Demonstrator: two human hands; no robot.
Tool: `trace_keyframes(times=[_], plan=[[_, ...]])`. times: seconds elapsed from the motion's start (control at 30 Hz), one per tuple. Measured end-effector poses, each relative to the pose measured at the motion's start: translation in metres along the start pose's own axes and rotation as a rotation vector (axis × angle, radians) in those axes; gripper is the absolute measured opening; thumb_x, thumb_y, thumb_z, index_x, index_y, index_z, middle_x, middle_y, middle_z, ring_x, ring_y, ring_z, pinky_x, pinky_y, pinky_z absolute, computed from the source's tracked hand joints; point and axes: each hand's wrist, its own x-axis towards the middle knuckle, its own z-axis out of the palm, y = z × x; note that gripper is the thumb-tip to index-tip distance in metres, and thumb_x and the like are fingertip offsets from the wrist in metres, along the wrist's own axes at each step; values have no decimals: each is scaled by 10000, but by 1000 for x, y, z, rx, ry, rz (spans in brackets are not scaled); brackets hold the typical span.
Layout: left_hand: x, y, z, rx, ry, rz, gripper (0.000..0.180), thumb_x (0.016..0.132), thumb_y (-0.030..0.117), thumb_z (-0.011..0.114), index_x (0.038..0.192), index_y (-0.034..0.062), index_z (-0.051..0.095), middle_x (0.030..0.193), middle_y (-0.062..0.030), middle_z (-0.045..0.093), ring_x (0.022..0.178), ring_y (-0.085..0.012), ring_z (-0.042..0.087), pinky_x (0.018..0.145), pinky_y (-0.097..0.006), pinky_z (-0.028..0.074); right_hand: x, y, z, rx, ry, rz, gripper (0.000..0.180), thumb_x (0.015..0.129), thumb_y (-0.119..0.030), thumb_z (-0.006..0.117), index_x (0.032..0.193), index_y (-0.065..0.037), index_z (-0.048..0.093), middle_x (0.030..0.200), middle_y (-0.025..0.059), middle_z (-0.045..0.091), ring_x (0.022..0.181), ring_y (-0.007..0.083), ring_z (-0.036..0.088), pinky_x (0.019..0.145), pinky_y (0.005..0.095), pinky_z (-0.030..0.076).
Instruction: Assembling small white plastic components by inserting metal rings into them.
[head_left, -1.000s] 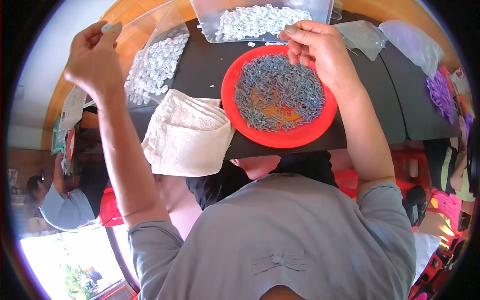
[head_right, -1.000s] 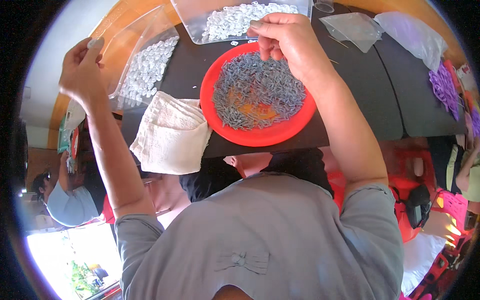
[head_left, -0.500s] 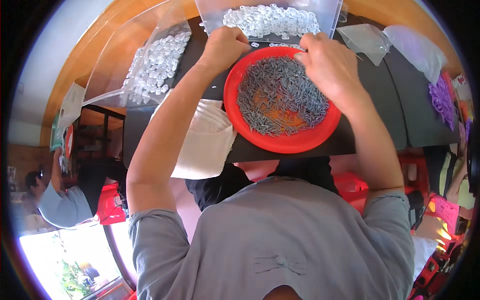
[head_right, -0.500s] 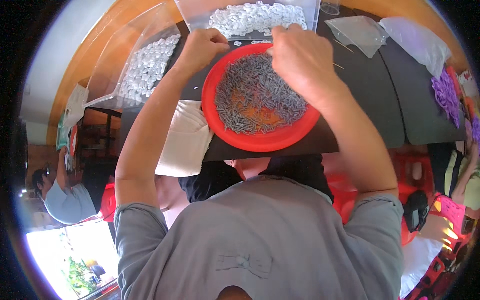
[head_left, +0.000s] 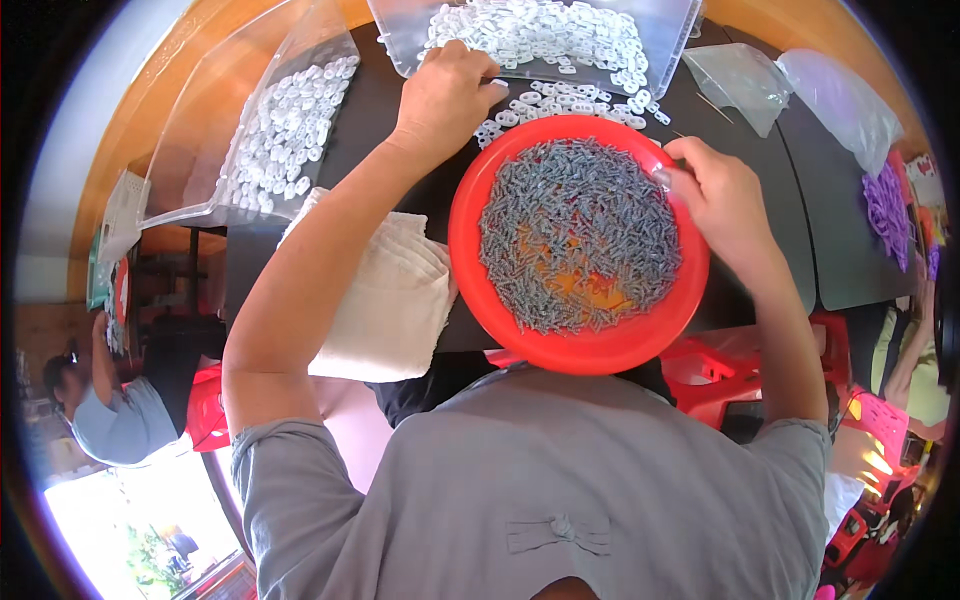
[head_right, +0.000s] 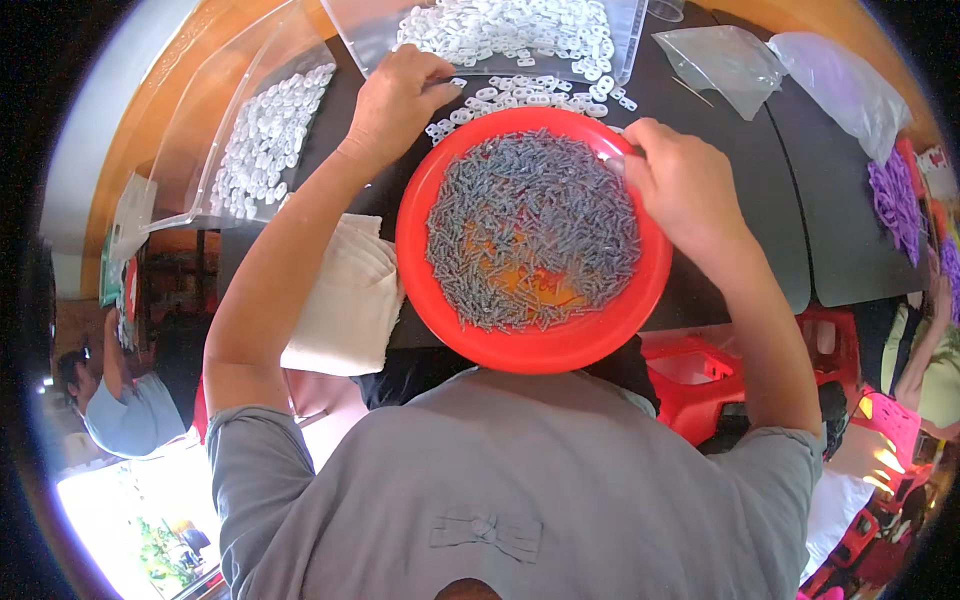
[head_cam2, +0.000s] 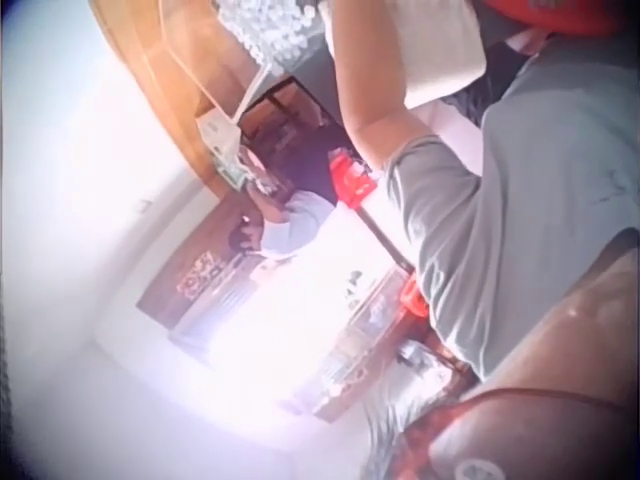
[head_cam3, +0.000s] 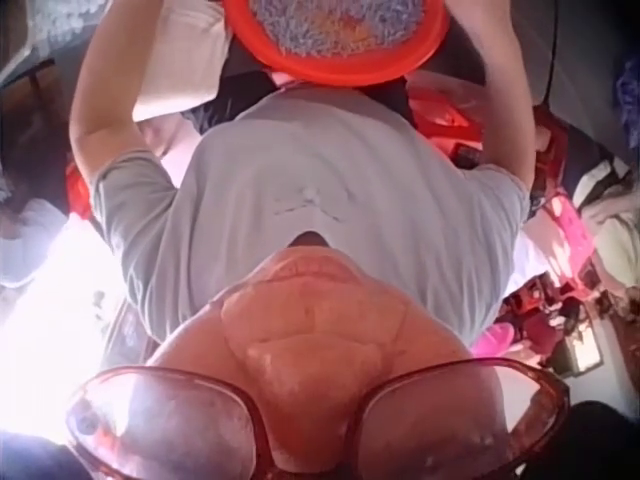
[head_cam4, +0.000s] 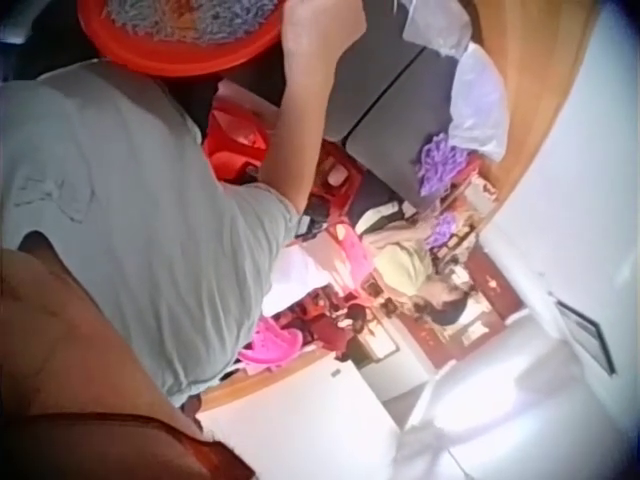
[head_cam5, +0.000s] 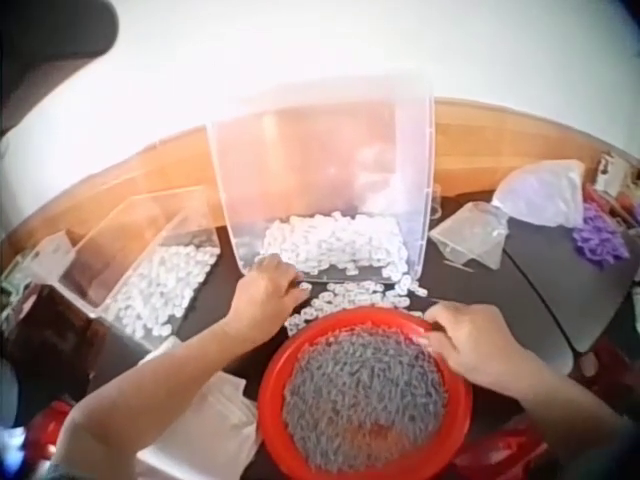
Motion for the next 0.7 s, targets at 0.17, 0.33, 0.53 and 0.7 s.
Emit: trace_keyframes(times=[0.17,0.33,0.53,0.7], plan=[[-6,1,-3,42,17,327,380,801,347,696,1087,106,630,1086,-77,573,1059,-294,519,868,-404,470,-12,24,3,29,128,-117,205,868,-81,611,1067,-32,608,883,147,666,733,282,660,672,346,493],[-13,9,-9,24,-25,479,529,772,428,709,1171,99,600,1147,-85,554,1103,-289,492,918,-428,409,-25,53,-17,107,83,30,194,883,-74,606,1069,-18,609,818,114,660,700,184,638,661,291,477],[-7,27,18,119,-9,538,576,794,449,683,1240,105,561,1237,-107,514,1201,-308,430,933,-475,362,-29,55,-17,146,116,64,184,880,-57,618,1057,-6,616,798,110,655,693,154,621,647,267,466],[5,24,29,156,63,503,526,818,435,677,1213,103,572,1228,-110,515,1206,-305,427,920,-479,361,-32,57,-14,103,188,-30,167,882,-71,620,1031,5,623,835,121,658,722,161,635,660,269,474]])
